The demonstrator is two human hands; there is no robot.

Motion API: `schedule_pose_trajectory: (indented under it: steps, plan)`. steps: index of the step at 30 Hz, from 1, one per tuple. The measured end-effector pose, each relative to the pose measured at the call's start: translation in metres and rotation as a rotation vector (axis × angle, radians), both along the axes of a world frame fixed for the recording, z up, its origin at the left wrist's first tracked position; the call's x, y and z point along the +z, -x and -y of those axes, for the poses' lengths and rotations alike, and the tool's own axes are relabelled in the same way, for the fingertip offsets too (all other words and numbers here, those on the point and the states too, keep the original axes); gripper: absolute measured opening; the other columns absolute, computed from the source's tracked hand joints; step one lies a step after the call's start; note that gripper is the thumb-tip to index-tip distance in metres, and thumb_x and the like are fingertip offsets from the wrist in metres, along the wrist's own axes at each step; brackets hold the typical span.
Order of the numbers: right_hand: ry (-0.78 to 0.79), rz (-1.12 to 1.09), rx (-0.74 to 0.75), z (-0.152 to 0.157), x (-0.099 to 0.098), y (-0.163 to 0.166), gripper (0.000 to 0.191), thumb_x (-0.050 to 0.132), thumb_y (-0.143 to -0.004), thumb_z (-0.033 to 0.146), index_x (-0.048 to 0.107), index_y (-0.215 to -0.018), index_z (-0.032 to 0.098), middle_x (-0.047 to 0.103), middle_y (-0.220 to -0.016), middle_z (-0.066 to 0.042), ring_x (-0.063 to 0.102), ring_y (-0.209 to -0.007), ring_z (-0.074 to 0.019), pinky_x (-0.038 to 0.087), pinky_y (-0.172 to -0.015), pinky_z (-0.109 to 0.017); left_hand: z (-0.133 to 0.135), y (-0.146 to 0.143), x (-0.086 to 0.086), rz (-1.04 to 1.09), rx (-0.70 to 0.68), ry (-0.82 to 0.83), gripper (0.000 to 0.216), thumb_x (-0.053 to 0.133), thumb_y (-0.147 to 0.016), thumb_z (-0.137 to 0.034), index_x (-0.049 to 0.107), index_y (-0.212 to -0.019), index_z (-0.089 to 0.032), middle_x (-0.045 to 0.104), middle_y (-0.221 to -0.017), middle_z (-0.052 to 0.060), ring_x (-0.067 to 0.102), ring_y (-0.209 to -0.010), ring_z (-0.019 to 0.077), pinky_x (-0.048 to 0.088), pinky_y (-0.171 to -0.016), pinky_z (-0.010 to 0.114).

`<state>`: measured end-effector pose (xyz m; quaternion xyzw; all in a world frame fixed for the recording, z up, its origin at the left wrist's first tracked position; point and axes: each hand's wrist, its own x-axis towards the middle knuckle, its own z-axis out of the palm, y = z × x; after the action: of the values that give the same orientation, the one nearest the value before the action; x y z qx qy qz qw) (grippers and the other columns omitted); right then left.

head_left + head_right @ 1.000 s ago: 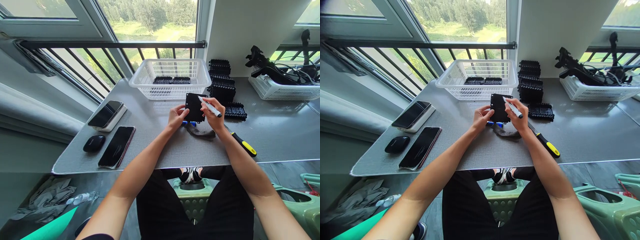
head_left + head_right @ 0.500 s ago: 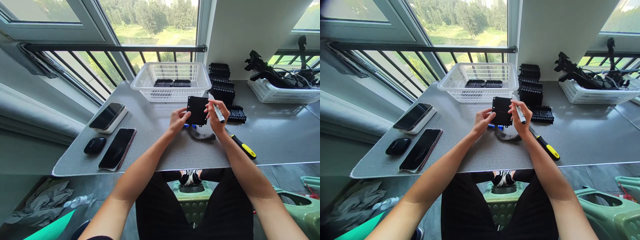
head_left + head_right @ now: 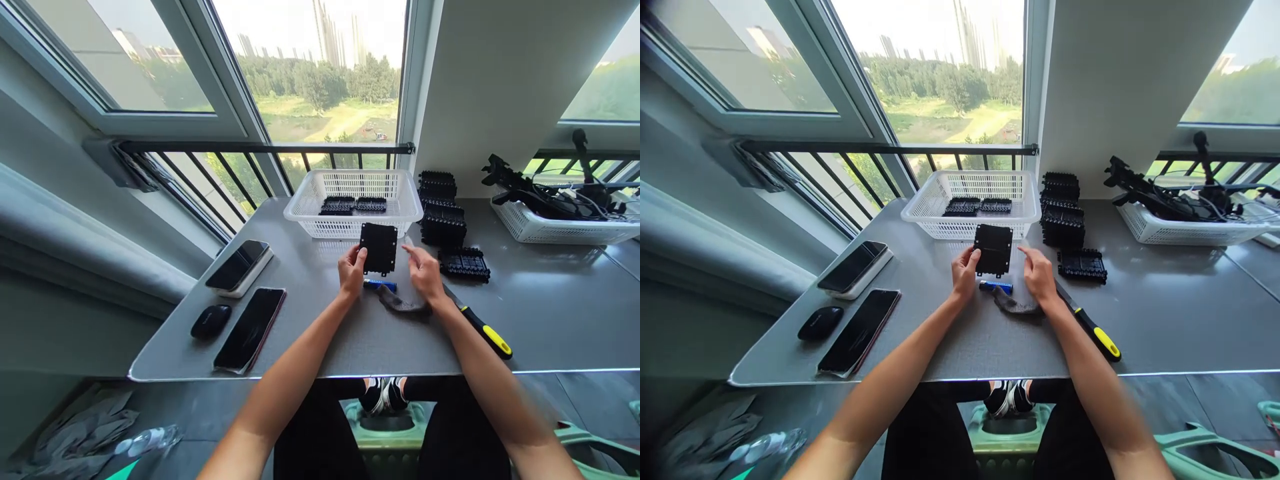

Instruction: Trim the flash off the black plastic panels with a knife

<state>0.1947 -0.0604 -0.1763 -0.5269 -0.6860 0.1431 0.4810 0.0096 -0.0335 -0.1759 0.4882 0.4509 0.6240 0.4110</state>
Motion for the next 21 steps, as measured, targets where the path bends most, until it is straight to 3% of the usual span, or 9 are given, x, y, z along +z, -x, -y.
schedule_pose_trajectory:
  steps: [5,9,12,16,19,21]
  plan:
    - [0.267,0.399,-0.057,0.004,-0.011,0.007,0.053,0.035,-0.088,0.005,0.059,-0.131,0.023,0.063,-0.128,-0.008,0.059,-0.1,-0.0216,0.044,-0.092,-0.036,0.0,0.002,0.002,-0.019,0.054,0.012,0.039,0.058,-0.078,-0.051,0.068,-0.086,-0.014,0.068,-0.08,0.004,0.061,-0.076,0.0165,0.047,-0.072,0.026]
    - [0.302,0.493,-0.087,0.009,-0.013,0.012,0.049,0.04,-0.087,0.006,0.064,-0.126,0.024,0.06,-0.133,-0.009,0.056,-0.1,-0.0233,0.043,-0.091,-0.036,-0.004,0.007,0.005,-0.031,0.067,0.053,0.039,0.059,-0.076,-0.053,0.066,-0.078,-0.014,0.063,-0.071,0.001,0.056,-0.068,0.0141,0.043,-0.065,0.024]
    - [0.212,0.376,-0.131,0.009,-0.004,0.012,0.041,0.041,-0.09,0.011,0.069,-0.118,0.021,0.064,-0.125,-0.011,0.054,-0.102,-0.0243,0.044,-0.091,-0.037,-0.004,0.011,0.01,-0.047,0.049,0.085,0.039,0.06,-0.076,-0.053,0.061,-0.069,-0.015,0.055,-0.062,-0.002,0.05,-0.061,0.0115,0.039,-0.059,0.022]
    - [0.016,0.01,-0.24,0.004,0.02,0.005,0.036,0.041,-0.094,0.029,0.066,-0.117,0.016,0.067,-0.113,-0.013,0.057,-0.101,-0.0237,0.046,-0.089,-0.038,0.0,0.017,0.022,-0.083,-0.048,0.119,0.036,0.064,-0.074,-0.05,0.061,-0.068,-0.015,0.053,-0.059,-0.002,0.046,-0.056,0.0101,0.036,-0.053,0.021]
    - [0.134,-0.148,-0.116,0.001,0.038,0.002,0.041,0.048,-0.091,0.04,0.064,-0.12,0.016,0.067,-0.113,-0.012,0.061,-0.088,-0.0219,0.049,-0.076,-0.034,0.004,0.019,0.031,-0.125,-0.168,0.135,0.035,0.067,-0.072,-0.048,0.064,-0.066,-0.014,0.052,-0.056,-0.002,0.044,-0.052,0.0092,0.033,-0.05,0.021]
    - [0.274,-0.195,-0.001,-0.001,0.049,0.001,0.04,0.052,-0.088,0.044,0.068,-0.113,0.016,0.071,-0.102,-0.01,0.061,-0.078,-0.0198,0.048,-0.069,-0.03,0.005,0.02,0.039,-0.157,-0.229,0.137,0.034,0.069,-0.071,-0.047,0.066,-0.067,-0.013,0.054,-0.056,-0.001,0.044,-0.052,0.0091,0.033,-0.05,0.021]
